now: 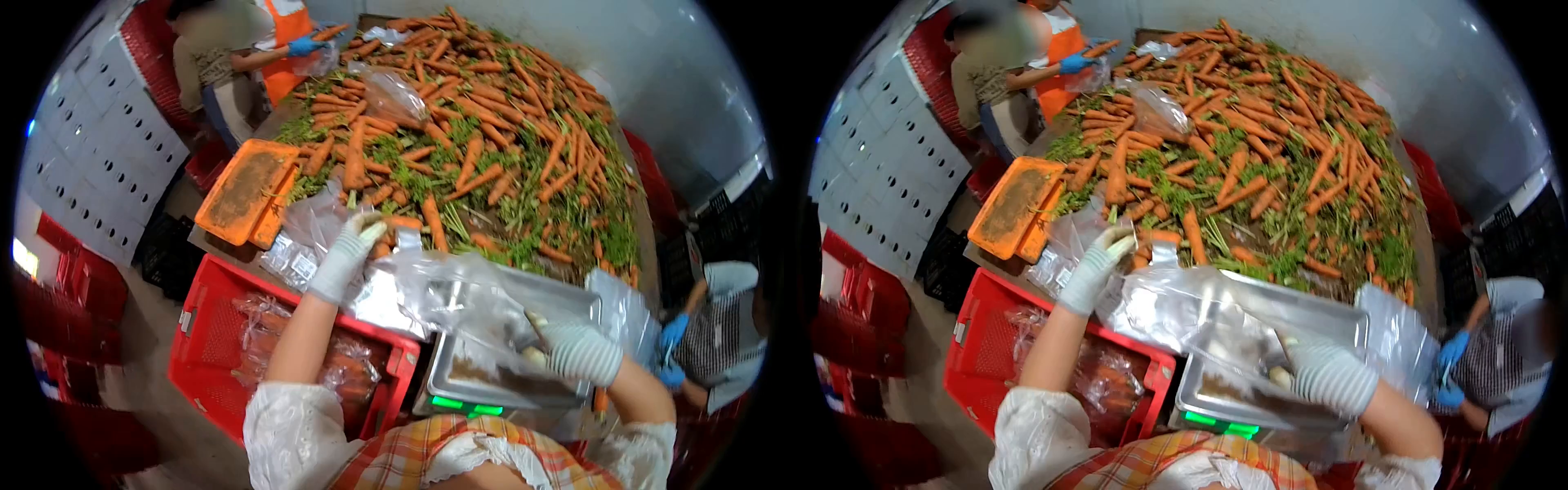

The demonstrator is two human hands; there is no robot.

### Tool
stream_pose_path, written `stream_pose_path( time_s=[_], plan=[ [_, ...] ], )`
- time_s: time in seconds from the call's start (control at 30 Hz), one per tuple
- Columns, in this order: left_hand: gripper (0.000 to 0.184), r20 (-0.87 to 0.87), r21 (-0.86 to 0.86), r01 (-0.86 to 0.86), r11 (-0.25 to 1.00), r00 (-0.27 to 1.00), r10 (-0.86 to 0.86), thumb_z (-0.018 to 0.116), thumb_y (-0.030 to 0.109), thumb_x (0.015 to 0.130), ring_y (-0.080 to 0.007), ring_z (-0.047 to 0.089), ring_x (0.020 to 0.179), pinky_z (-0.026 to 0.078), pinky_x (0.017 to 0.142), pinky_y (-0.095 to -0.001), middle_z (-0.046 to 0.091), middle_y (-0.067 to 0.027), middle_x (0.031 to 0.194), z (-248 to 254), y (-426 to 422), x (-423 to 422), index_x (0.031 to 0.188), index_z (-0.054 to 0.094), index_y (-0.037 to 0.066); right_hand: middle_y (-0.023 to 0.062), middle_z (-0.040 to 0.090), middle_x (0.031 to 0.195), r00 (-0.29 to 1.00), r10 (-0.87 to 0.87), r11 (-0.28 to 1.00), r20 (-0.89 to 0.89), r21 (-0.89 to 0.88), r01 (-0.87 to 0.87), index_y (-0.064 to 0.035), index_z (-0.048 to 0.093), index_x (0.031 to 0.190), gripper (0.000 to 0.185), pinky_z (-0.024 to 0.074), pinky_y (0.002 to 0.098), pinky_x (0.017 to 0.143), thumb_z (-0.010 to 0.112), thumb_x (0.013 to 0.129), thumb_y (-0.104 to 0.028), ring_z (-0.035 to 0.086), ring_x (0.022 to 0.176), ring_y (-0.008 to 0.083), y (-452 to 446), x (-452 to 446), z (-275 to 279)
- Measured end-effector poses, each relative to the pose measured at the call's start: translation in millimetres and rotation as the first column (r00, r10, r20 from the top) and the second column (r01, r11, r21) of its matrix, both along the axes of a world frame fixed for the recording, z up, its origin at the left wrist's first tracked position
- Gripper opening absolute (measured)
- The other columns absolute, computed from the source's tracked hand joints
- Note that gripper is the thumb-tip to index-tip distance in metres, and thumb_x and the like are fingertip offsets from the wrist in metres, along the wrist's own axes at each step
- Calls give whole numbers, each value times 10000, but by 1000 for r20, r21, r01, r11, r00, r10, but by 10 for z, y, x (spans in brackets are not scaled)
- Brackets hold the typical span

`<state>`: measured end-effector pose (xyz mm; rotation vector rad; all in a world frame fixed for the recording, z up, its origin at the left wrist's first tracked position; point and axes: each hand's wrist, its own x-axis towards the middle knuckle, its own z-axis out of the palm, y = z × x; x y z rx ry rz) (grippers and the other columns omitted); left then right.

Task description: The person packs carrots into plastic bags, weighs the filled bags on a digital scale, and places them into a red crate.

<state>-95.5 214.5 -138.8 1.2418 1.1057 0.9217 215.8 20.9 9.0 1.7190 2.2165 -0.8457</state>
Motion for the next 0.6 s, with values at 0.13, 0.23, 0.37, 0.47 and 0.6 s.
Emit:
stream_pose_path(
  time_s=[0.13, 0.23, 0.37, 0.47, 0.6],
  plan=[
    [684, -802, 420, -97, 903, 426, 419, 611, 429, 789, -316, 461, 1165, 367, 980, -390, 477, -157, 1274, -95, 1164, 12, 1299, 384, 35, 245, 622, 893, 971, -146, 978, 187, -118, 169, 45, 94, 1384, 890, 485, 403, 712, 520, 803, -476, 607, 796, 393, 73, 79, -52],
    [757, -891, 89, -269, 959, 409, 198, 629, 417, 777, -301, 432, 1195, 334, 1016, -367, 448, -159, 1299, 5, 1591, 108, 1352, 302, 48, 239, 598, 720, 986, -13, 999, 166, -45, 21, 29, 272, 1318, 653, 481, 444, 553, 501, 809, -310, 598, 600, 365, 6, 211, -262],
    [831, -957, 79, -194, 978, 259, 129, 666, 422, 750, -301, 431, 1208, 373, 989, -369, 432, -165, 1321, -76, 1634, 127, 1378, 262, 59, 214, 606, 742, 998, 52, 998, 47, -44, -50, 14, 412, 1207, 510, 489, 419, 580, 531, 775, -231, 602, 621, 349, -21, 279, -432],
    [840, -903, 7, -321, 947, 405, 144, 668, 424, 746, -298, 484, 1163, 420, 935, -387, 469, -172, 1287, -84, 1657, 44, 1381, 256, 60, 202, 606, 736, 995, 74, 995, 68, -71, -69, 8, 449, 1140, 450, 488, 410, 582, 539, 766, -225, 600, 620, 340, 33, 223, -382],
    [699, -52, -230, -409, 883, 911, 408, 623, 368, 759, -294, 599, 898, 475, 797, -393, 578, -175, 1107, -527, 2105, -220, 1293, 368, -3, 186, 607, 729, 987, 125, 990, 98, -84, -117, 0, 499, 1051, 373, 486, 398, 584, 550, 752, -218, 599, 619, 328, -4, 197, -325]
  ],
)
